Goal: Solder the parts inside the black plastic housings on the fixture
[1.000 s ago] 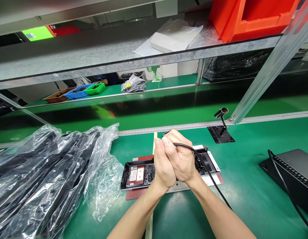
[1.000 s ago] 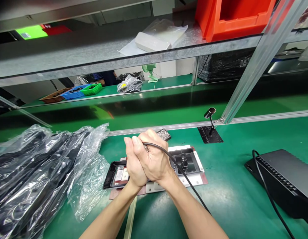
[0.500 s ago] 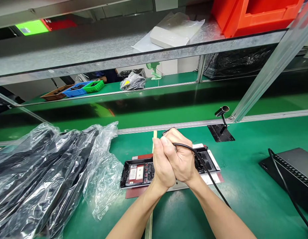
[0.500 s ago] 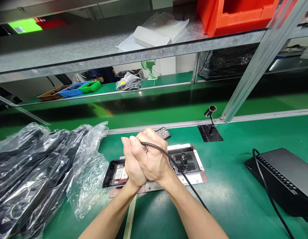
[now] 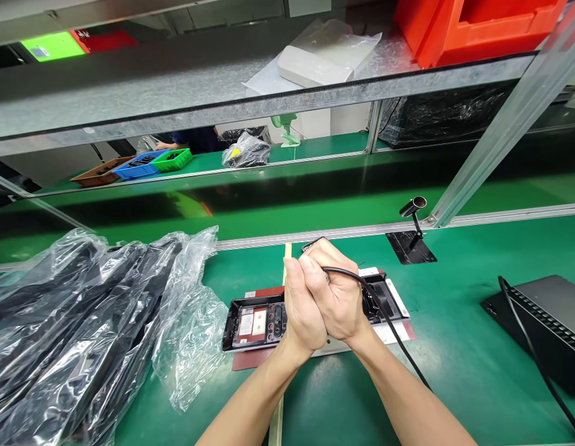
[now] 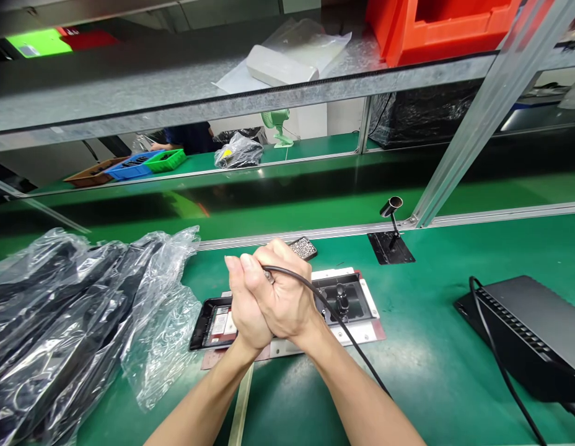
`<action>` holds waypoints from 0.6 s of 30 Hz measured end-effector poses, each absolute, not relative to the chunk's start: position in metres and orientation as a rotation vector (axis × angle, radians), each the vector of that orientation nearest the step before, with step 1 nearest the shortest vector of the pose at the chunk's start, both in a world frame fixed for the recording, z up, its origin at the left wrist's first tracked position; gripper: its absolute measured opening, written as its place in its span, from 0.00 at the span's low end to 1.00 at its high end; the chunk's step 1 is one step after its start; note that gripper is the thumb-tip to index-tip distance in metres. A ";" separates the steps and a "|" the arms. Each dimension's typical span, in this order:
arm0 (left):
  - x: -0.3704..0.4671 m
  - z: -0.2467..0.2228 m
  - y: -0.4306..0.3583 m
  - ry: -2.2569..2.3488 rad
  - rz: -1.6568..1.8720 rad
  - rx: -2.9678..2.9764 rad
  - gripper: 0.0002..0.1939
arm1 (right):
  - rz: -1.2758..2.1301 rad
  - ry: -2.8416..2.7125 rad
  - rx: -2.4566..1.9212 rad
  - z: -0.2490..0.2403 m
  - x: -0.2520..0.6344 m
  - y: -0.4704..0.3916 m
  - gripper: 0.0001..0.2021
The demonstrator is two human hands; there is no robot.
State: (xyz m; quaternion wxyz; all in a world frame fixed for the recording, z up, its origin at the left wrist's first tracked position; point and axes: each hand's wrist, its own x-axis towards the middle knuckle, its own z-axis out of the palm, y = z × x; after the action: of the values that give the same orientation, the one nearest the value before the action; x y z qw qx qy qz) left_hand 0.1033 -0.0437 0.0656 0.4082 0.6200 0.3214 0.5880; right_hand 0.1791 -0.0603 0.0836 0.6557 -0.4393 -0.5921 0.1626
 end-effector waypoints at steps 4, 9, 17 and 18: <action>0.103 0.064 -0.043 0.828 1.478 1.558 0.25 | 0.366 -1.343 -0.984 0.084 0.180 -0.060 0.19; 0.103 0.068 -0.045 0.866 1.448 1.508 0.27 | 0.366 -1.355 -0.991 0.084 0.179 -0.059 0.19; 0.105 0.076 -0.044 0.972 1.543 1.438 0.21 | 0.374 -1.345 -0.991 0.085 0.178 -0.061 0.19; 0.105 0.076 -0.043 0.977 1.547 1.419 0.20 | 0.376 -1.342 -0.990 0.084 0.178 -0.060 0.18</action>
State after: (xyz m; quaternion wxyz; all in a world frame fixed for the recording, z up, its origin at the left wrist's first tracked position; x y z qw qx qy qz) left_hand 0.1053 -0.0434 0.0757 0.4013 0.5612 0.3866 0.6120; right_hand 0.1783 -0.0605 0.0845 0.6564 -0.4367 -0.5923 0.1659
